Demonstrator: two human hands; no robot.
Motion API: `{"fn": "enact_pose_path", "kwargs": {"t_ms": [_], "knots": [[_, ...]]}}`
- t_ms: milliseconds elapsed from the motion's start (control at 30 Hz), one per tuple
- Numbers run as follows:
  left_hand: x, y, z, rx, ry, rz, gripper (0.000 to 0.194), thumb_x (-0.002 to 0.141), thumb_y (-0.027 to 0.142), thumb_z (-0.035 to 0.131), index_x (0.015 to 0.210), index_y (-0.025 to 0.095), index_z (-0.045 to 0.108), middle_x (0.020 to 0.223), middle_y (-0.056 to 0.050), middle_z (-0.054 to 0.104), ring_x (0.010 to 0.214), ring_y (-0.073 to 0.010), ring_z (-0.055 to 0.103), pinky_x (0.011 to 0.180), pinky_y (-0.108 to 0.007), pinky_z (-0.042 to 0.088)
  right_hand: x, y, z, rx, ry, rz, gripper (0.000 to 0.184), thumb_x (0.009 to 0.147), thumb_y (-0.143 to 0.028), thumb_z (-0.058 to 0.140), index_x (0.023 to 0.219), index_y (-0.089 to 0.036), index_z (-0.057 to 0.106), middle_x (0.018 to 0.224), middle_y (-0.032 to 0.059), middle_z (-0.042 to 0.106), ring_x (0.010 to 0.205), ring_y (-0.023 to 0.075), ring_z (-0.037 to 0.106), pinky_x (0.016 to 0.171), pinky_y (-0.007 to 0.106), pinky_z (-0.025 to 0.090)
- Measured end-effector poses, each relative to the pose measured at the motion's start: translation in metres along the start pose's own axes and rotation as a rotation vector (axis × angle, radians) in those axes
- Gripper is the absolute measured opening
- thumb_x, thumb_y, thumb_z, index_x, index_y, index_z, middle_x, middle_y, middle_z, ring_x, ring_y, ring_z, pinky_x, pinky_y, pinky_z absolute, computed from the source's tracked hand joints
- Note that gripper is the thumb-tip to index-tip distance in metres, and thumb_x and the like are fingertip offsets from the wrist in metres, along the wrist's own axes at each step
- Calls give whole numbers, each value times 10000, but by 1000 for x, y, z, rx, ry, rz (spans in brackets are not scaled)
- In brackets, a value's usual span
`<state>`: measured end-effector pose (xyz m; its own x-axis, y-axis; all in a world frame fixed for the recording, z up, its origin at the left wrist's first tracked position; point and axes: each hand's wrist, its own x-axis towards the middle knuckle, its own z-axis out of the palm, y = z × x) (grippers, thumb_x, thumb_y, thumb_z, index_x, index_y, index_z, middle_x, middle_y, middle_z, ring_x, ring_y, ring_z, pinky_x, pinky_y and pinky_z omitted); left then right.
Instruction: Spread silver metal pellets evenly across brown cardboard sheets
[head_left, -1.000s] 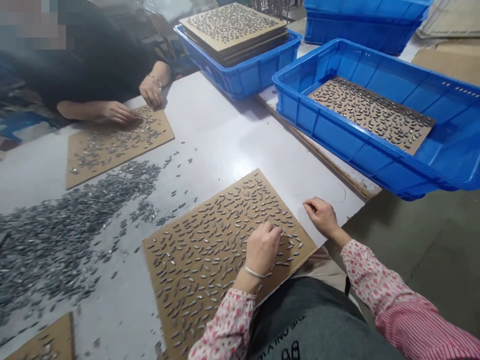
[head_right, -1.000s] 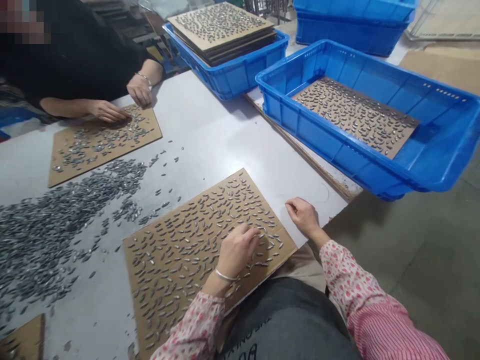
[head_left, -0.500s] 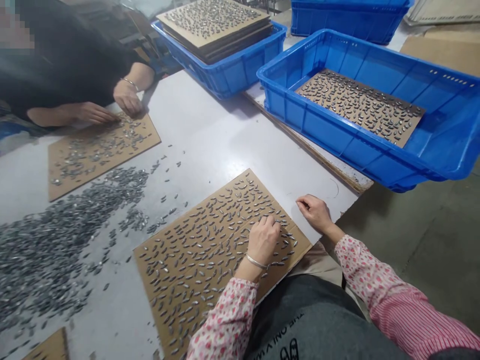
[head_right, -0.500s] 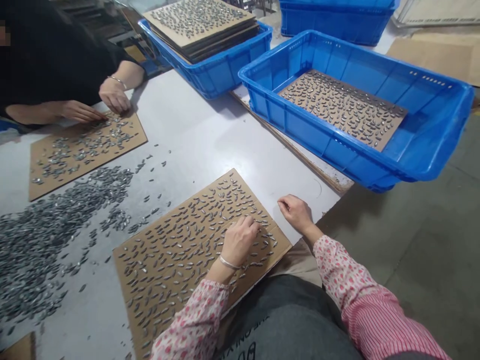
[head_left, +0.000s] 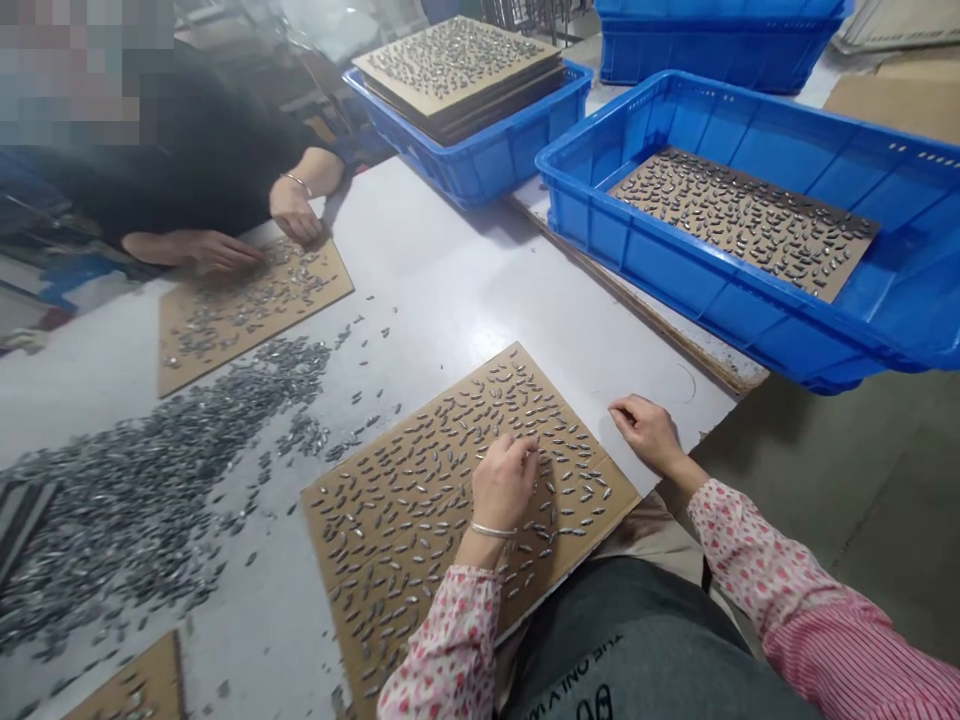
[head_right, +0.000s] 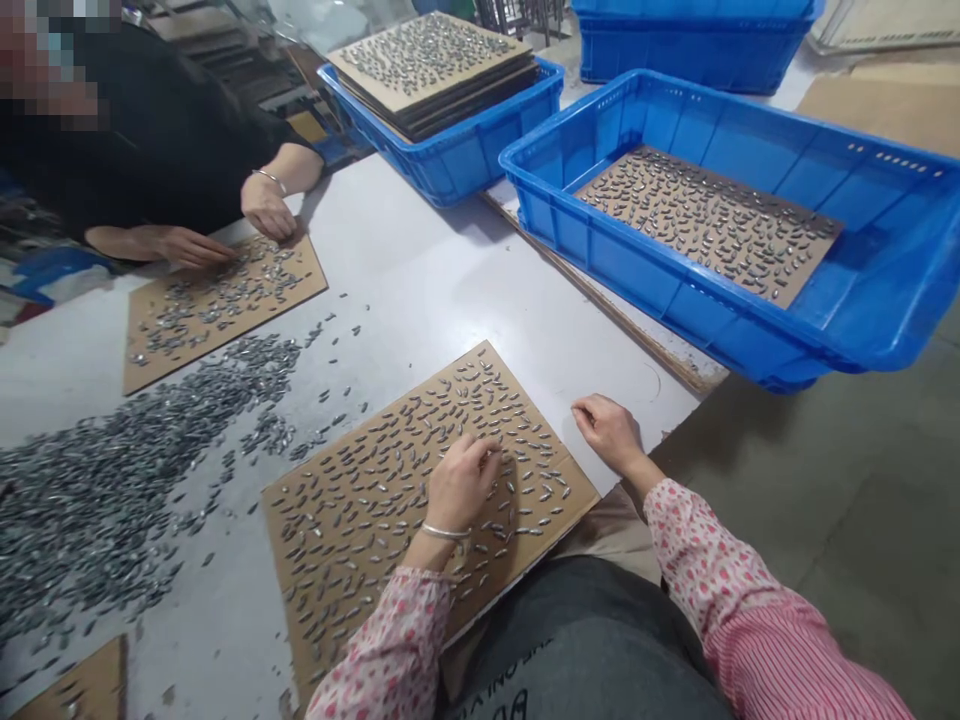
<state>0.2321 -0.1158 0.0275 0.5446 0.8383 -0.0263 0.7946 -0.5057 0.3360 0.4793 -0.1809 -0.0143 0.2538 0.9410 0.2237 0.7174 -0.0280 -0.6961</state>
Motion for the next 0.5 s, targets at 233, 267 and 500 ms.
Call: {"fn": "enact_pose_path", "kwargs": {"t_ms": [233,267,500], "knots": [[-8,-26,-10,-154,63,-64,233,891,336,465,885,233,674,855,-33,637,766,-145,588,698,-259,459,-1,-1,-3,37,-23,25,176,885,-308,502,851,-224,653,831,49,675,761,193,613,698,310,459],[-16,-36,-11,-183,95,-92,235,885,339,468,890,231,676,853,-36,643,751,-146,591,698,-266,469,0,-1,-4,58,-42,33,172,878,-307,509,836,-222,653,820,45,671,747,188,607,685,306,460],[-123,-138,-42,-193,442,-622,323,794,465,514,934,232,689,816,-10,678,731,-177,606,681,-291,504,32,-5,2,179,-227,-14,90,823,-268,605,791,-212,669,778,9,641,691,136,566,646,262,427]]}}
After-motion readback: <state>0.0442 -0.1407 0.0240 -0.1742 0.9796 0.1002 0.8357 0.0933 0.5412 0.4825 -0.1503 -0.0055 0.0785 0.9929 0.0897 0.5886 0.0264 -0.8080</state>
